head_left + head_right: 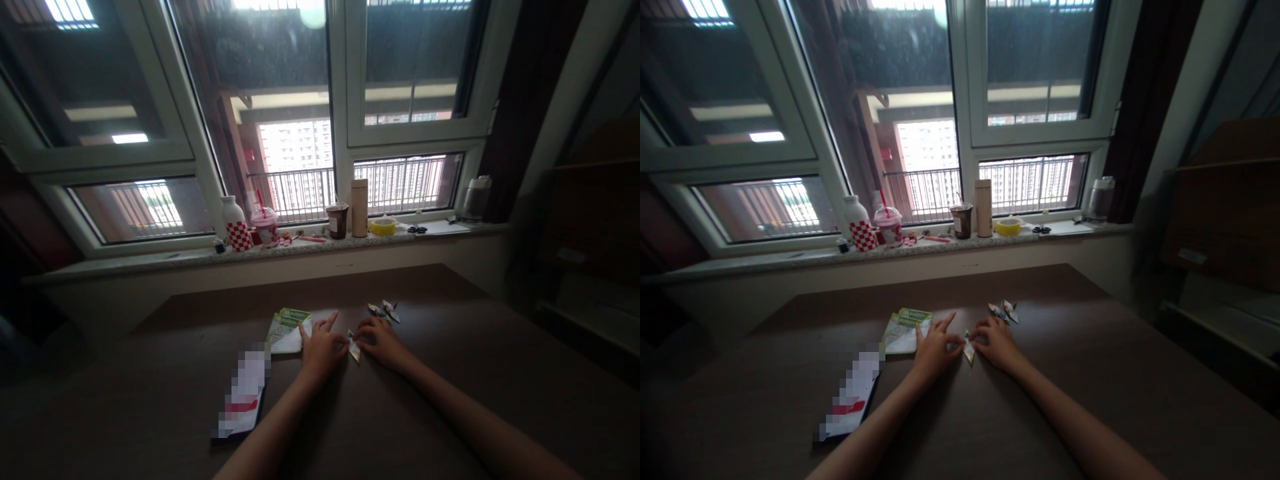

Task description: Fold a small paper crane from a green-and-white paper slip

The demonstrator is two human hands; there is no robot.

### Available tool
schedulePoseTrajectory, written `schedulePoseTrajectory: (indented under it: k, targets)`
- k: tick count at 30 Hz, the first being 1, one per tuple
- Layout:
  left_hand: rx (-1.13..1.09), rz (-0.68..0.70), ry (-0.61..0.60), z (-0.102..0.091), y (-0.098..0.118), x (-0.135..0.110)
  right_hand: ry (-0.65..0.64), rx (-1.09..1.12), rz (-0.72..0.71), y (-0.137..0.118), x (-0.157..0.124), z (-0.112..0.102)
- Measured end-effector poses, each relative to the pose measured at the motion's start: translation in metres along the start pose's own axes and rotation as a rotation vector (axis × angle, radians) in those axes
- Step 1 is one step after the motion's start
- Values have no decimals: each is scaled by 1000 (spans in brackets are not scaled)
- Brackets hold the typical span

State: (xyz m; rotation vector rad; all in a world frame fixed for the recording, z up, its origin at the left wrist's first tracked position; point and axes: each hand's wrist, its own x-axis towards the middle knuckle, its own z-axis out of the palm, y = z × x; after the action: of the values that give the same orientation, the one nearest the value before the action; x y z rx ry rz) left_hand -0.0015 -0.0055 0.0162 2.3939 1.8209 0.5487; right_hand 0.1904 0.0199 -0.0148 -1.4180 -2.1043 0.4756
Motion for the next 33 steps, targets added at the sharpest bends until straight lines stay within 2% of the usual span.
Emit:
schedulePoseTrajectory:
  k: [24, 33]
  targets:
    - [12, -64, -75, -6, 6, -13, -37, 70, -47, 1, -7, -6]
    - [17, -28, -57, -1, -1, -11, -34, 74, -66, 4, -8, -4]
